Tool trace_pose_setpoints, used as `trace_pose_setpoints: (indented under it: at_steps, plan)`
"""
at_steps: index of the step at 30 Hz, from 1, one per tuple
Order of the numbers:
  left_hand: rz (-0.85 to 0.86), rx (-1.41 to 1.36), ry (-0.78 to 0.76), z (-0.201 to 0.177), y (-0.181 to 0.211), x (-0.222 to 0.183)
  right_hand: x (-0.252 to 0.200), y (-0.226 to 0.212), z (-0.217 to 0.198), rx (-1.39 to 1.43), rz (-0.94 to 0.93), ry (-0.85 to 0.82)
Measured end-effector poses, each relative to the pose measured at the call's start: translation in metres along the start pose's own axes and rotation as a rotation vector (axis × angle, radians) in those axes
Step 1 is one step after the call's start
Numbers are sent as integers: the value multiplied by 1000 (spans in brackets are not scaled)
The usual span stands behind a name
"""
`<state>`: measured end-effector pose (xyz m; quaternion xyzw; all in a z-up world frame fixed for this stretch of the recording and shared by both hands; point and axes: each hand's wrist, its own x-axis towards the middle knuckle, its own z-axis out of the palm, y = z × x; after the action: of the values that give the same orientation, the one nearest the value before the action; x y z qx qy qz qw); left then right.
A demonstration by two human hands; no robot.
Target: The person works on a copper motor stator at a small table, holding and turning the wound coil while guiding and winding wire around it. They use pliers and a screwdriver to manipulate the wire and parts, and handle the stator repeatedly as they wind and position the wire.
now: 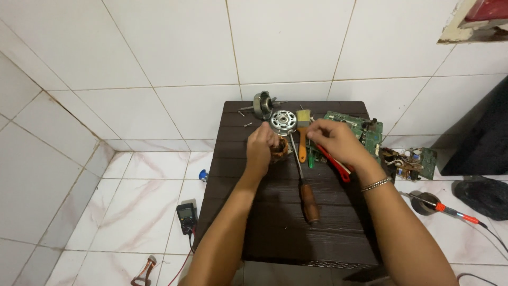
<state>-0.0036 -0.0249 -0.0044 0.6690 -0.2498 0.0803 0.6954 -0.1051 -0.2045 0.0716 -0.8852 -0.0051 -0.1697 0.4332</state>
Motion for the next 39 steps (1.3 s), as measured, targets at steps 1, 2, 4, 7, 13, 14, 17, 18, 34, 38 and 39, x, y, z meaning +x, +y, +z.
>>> trace_pose_setpoints:
  at_steps: [1,2,4,7,13,14,17,18,34,38,39]
  plan:
    - [-273,-413,23,-1,6,4,0,2,0,55,37,49]
    - [-271,-414,25,2,24,1,3,7,8,53,34,48]
    - [-346,-460,49,8,57,-8,8,17,27,102,9,213]
    - [-310,-196,7,21,30,-5,-1,-4,53,-2,-80,115]
    - [-400,-193,194,20,-11,6,-10,-32,31,-6,-165,-89]
    - [-403,-194,195,17,-2,6,-10,-31,24,-7,-162,-91]
    - [-372,-602,163,8,23,7,-7,-18,6,16,13,-237]
    - [-392,-668,120,6,32,5,-5,-6,2,25,51,-235]
    - [545,672,275,16,-4,2,26,18,36,32,93,-72]
    - [923,1075,465,11,-60,27,18,4,13,67,114,-48]
    - [990,1016,422,11,-57,25,20,5,15,95,80,35]
